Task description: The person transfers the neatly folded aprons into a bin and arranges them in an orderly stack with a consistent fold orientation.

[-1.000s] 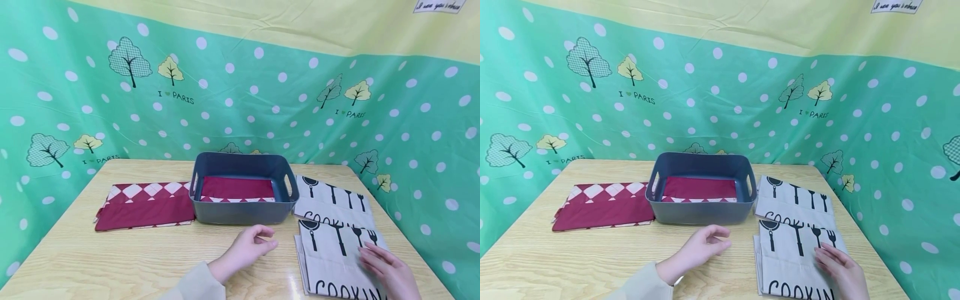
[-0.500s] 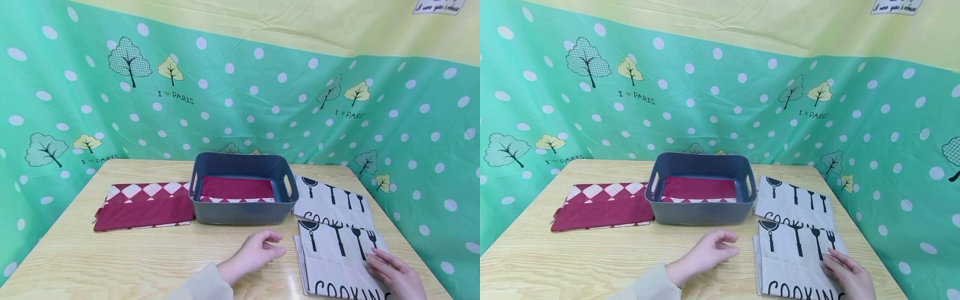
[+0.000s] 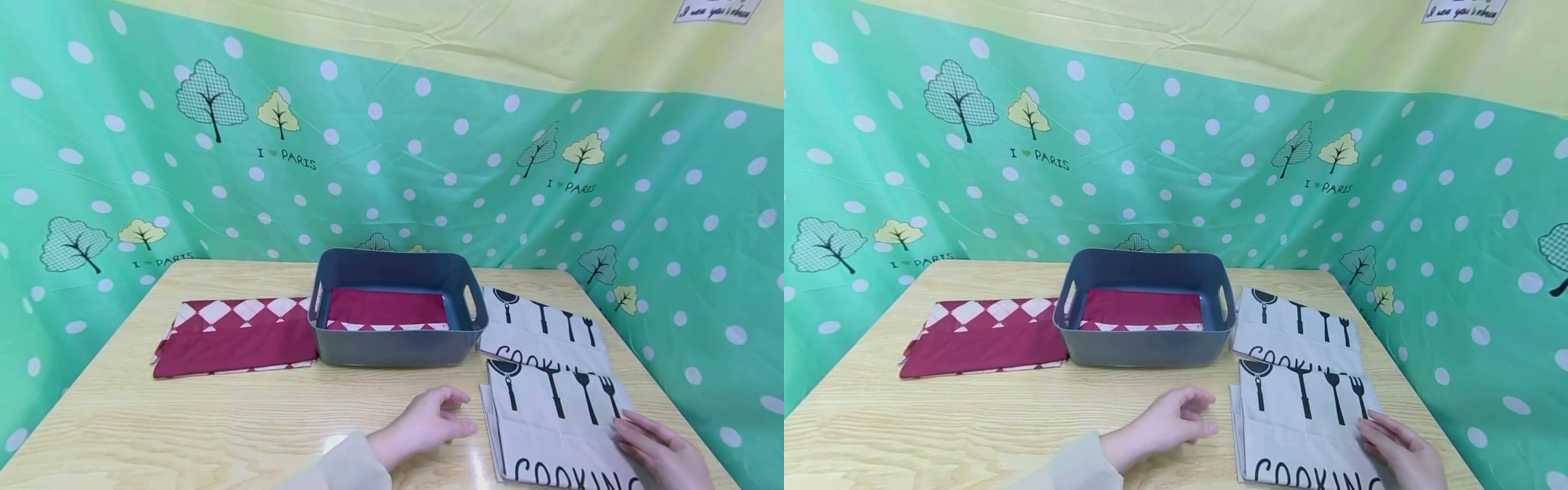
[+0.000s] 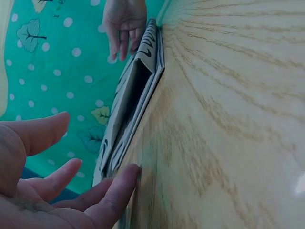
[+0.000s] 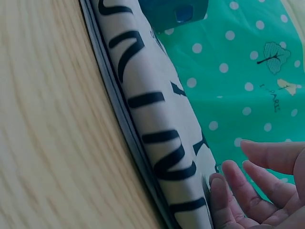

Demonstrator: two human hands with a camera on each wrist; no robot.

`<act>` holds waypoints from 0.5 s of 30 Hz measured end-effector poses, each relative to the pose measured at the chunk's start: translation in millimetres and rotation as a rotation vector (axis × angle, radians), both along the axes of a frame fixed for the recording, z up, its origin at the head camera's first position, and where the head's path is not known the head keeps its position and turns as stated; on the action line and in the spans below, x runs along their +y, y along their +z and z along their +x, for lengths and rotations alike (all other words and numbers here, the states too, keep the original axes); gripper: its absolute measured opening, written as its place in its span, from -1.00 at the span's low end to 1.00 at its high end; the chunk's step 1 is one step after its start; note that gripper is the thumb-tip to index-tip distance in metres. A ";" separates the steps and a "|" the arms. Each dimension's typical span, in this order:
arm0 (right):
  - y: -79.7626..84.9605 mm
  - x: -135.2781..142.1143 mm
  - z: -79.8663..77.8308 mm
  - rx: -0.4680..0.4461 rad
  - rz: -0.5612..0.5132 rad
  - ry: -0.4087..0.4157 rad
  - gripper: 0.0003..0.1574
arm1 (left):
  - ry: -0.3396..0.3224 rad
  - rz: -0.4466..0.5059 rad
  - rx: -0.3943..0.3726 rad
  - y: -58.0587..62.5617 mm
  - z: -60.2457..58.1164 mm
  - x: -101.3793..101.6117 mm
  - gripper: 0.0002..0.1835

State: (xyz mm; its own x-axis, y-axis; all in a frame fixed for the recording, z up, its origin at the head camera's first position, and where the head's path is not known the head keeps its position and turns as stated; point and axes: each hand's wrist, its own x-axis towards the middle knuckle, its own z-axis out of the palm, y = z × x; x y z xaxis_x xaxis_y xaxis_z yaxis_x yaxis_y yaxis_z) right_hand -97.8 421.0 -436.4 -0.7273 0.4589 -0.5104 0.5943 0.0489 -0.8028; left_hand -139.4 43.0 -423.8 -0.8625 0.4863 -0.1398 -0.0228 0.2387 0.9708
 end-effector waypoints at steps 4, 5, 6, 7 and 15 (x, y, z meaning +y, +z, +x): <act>-8.9 7.3 -1.6 -0.035 0.090 -0.043 0.15 | -0.016 -0.057 0.013 -0.1 1.5 3.9 -0.57; -11.3 9.4 -2.0 -0.039 0.109 -0.048 0.15 | -0.016 -0.065 0.017 0.2 2.0 4.8 -0.57; -13.4 11.5 -2.7 -0.048 0.127 -0.057 0.15 | -0.016 -0.069 0.018 0.4 2.4 5.6 -0.57; -15.1 13.7 -3.2 -0.054 0.139 -0.062 0.14 | -0.016 -0.070 0.019 0.7 3.0 6.4 -0.57; -17.9 25.5 -4.3 -0.094 0.243 -0.048 0.11 | -0.014 -0.022 -0.006 -0.7 7.1 10.1 -0.55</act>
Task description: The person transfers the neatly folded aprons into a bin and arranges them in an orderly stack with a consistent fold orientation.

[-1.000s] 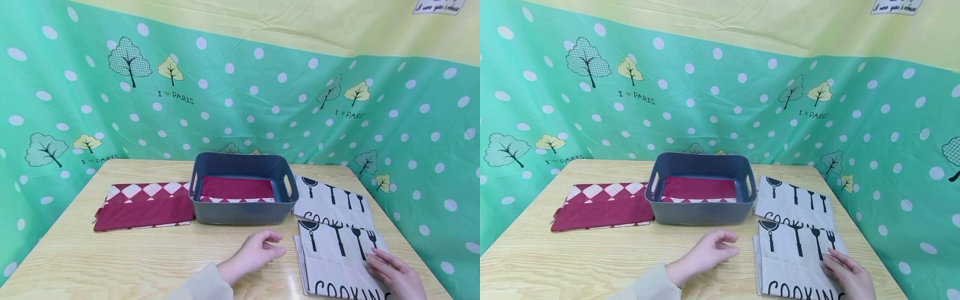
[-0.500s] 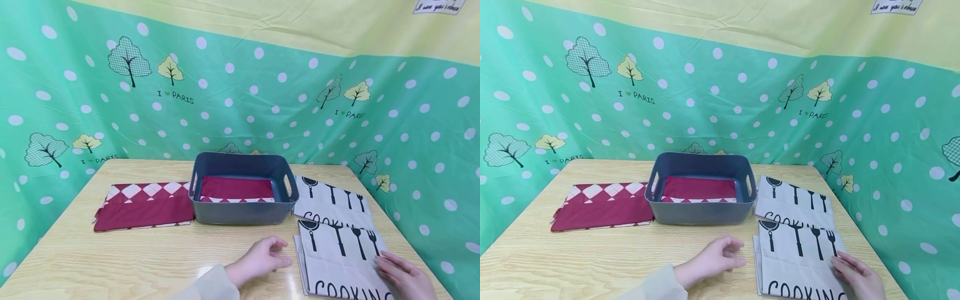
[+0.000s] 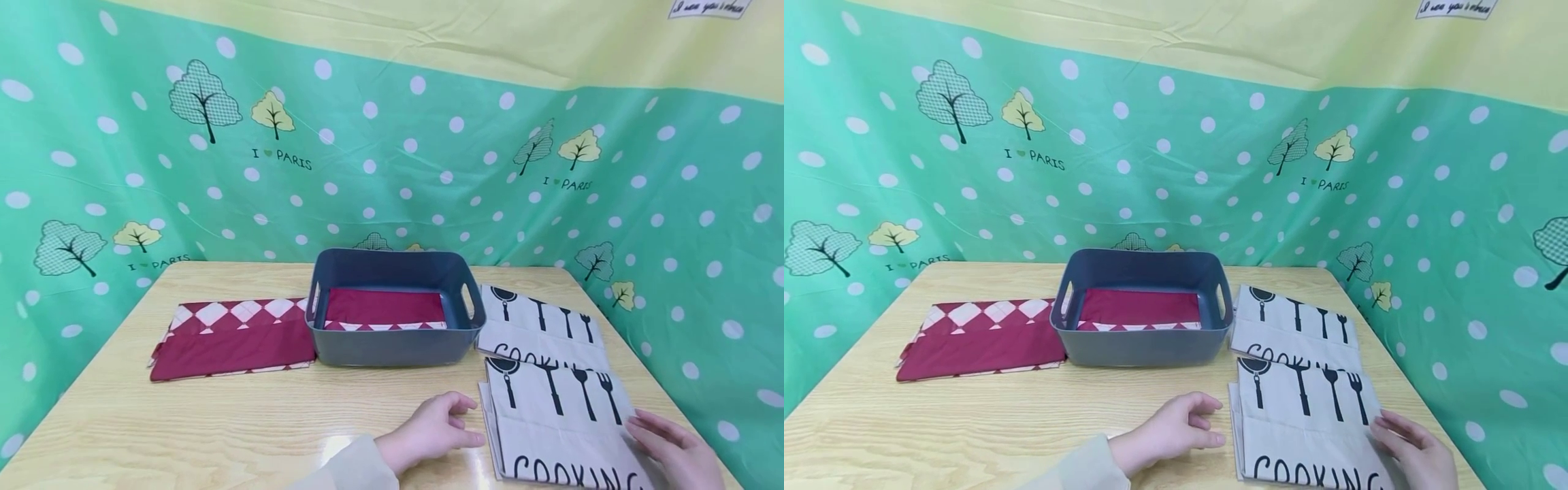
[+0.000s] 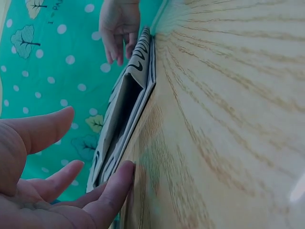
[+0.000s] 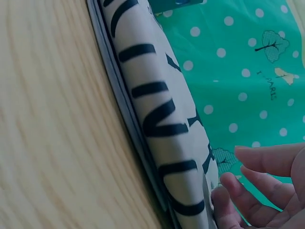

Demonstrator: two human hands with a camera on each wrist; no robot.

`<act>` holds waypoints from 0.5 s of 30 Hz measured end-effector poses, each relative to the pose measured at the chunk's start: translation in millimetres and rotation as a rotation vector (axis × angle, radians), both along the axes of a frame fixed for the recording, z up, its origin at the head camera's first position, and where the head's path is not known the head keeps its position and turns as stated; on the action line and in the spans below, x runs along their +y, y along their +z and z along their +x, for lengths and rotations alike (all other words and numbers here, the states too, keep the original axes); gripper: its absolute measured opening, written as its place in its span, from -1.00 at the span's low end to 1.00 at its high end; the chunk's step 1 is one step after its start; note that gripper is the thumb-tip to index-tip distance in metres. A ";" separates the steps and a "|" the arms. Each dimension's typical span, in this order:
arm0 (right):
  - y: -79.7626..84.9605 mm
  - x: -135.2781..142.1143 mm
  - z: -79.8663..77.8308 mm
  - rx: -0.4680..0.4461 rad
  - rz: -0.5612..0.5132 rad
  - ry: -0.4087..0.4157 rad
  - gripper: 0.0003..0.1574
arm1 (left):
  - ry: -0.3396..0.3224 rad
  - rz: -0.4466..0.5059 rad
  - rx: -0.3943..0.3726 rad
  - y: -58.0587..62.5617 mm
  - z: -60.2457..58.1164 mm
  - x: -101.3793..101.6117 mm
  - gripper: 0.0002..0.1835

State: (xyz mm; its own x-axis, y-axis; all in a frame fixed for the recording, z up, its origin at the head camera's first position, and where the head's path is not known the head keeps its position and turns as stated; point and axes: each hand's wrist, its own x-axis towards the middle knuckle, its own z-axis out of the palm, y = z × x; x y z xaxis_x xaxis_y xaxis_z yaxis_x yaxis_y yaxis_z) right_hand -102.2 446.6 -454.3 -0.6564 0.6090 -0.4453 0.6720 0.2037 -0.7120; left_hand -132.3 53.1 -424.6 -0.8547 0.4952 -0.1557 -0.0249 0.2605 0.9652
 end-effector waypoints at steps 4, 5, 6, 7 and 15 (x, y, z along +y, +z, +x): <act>1.9 1.5 1.7 -0.018 0.021 -0.012 0.14 | -0.007 -0.006 0.020 -1.0 0.6 2.8 -0.52; 1.0 2.4 2.0 -0.019 0.022 -0.018 0.15 | -0.009 -0.008 0.022 -1.3 0.7 3.8 -0.51; -0.8 3.8 2.2 -0.020 0.020 -0.023 0.15 | -0.009 -0.012 0.023 -1.7 0.9 4.8 -0.50; -2.8 5.7 2.0 -0.026 0.020 -0.029 0.17 | -0.007 -0.013 0.024 -2.0 1.1 6.2 -0.50; -9.1 17.3 -0.2 -0.058 -0.005 -0.053 0.20 | 0.024 -0.006 0.027 -1.8 2.1 17.5 -0.51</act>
